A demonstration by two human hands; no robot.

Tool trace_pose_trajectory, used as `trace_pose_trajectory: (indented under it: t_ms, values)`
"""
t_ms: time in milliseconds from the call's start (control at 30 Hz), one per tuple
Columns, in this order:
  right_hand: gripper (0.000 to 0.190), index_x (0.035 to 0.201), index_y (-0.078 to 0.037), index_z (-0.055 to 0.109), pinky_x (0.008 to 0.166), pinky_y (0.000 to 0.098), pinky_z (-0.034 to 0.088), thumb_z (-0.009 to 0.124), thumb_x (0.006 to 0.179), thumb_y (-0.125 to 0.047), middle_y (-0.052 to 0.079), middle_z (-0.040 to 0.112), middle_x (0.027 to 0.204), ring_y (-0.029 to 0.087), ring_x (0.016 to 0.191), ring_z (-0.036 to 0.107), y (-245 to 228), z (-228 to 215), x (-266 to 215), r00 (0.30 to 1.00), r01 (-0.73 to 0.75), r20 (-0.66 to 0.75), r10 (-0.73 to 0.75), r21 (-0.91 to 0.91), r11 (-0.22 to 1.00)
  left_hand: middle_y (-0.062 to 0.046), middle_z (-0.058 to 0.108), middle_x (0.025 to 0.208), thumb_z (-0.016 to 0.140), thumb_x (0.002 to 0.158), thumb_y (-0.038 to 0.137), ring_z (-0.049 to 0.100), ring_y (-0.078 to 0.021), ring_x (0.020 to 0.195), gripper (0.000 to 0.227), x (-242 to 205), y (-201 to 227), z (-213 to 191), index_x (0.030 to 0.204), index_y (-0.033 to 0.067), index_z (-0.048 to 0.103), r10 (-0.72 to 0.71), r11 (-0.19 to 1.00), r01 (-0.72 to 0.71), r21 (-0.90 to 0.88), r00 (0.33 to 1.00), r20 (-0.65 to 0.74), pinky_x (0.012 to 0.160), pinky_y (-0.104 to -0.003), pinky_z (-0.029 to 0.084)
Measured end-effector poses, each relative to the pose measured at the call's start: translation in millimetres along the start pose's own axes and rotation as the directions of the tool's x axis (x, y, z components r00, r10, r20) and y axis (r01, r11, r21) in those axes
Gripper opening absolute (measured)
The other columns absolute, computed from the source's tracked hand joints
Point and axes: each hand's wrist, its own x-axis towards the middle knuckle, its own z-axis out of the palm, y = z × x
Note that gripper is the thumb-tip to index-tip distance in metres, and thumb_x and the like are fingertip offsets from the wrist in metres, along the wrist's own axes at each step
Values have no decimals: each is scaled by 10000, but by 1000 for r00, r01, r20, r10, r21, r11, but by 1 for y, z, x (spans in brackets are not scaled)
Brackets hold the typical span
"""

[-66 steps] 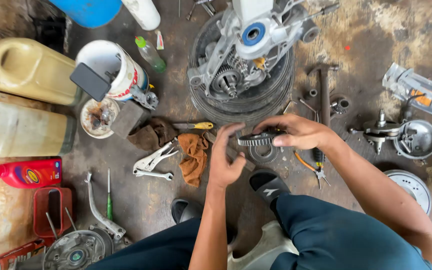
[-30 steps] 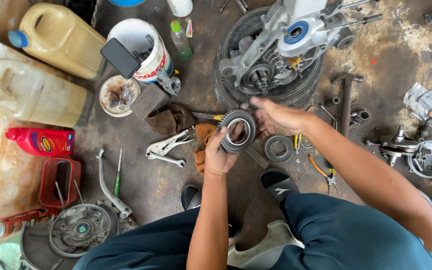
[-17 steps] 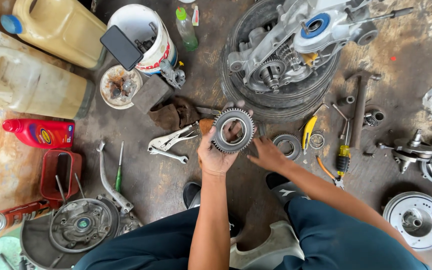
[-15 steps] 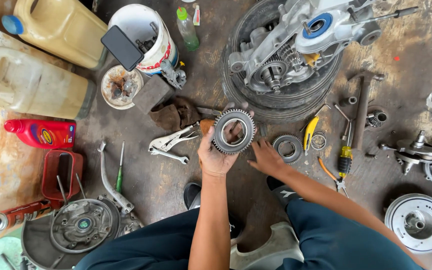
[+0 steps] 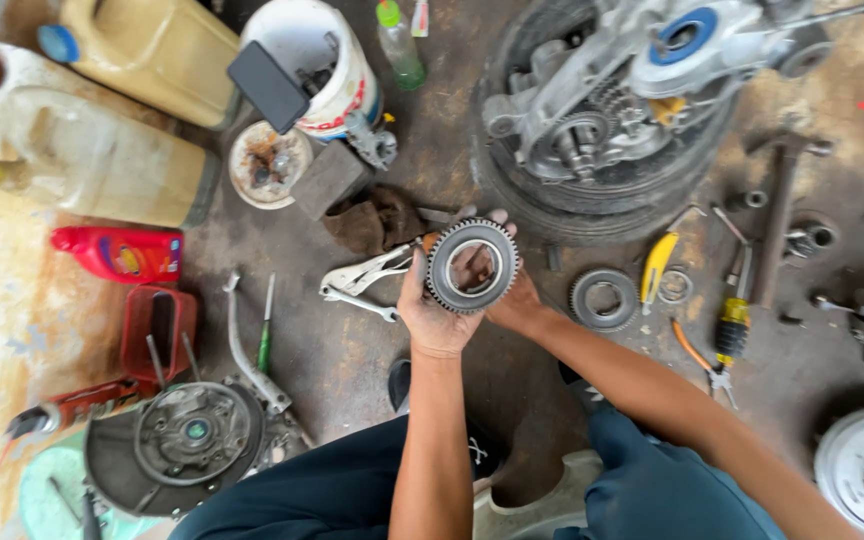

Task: The person sits on the floor and cleans a metal gear using a wire brush. They hold the gear in one hand and scrub the teeth and inner surfaces with the brush in the other hand.

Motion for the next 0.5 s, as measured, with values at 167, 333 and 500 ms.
trace_pose_trajectory:
  t_ms: [167, 333, 500]
  values:
    - [763, 1352, -111, 598, 997, 590, 451, 792, 699, -453, 238, 554, 1264, 475, 1206, 510, 115, 84, -11, 996, 13, -71, -57, -511, 859, -380, 617, 1285, 620, 934, 473, 592, -530, 1229, 691, 14, 22, -76, 1306, -110, 620, 28, 999, -28, -29, 1000, 12, 1008, -624, 546]
    - [942, 1629, -184, 247, 905, 467, 468, 730, 826, -97, 234, 458, 1293, 406, 1134, 533, 114, 39, -47, 934, -111, 240, 266, -513, 851, -349, 699, 1125, 631, 911, 471, 666, -545, 1108, 612, 13, 30, -79, 1142, -89, 711, 50, 994, -59, -87, 993, -106, 991, -682, 531]
    - [830, 1570, -256, 360, 645, 542, 583, 662, 801, -176, 154, 500, 1172, 462, 864, 668, 119, 4, -77, 996, -87, -20, 85, -164, 983, -340, 711, 1118, 684, 914, 407, 705, -487, 1063, 530, 20, 33, -84, 1114, -82, 726, 64, 994, -72, -79, 993, -94, 922, -579, 607]
